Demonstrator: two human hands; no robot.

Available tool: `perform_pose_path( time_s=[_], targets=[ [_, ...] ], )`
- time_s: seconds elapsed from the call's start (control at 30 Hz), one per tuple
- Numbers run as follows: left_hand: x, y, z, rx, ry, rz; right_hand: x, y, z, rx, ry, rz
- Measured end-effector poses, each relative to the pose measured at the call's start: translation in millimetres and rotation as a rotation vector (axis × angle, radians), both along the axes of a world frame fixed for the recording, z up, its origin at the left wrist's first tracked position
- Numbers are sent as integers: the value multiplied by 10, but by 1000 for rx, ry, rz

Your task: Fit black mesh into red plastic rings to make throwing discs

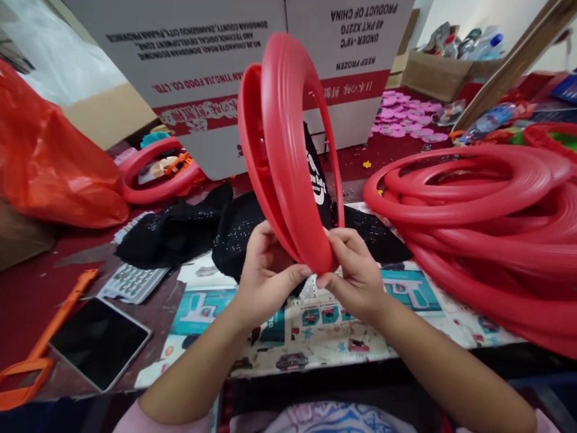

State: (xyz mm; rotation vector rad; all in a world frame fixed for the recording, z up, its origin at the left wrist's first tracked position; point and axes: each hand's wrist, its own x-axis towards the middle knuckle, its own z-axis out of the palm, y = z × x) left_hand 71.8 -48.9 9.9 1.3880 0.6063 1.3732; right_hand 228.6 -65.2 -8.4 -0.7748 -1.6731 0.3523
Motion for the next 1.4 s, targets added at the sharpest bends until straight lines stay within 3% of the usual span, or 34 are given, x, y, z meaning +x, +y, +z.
perform_pose_path(
  time_s=[0.27,0.6,1.4],
  targets=[
    [2,93,44,18,-101,56,33,44,-65,-100,19,18],
    [35,56,133,55,-167,3,85,80,-148,-264,33,112],
    [-37,24,12,128,-39,-52,147,76,-55,-156,-153,146]
  ],
)
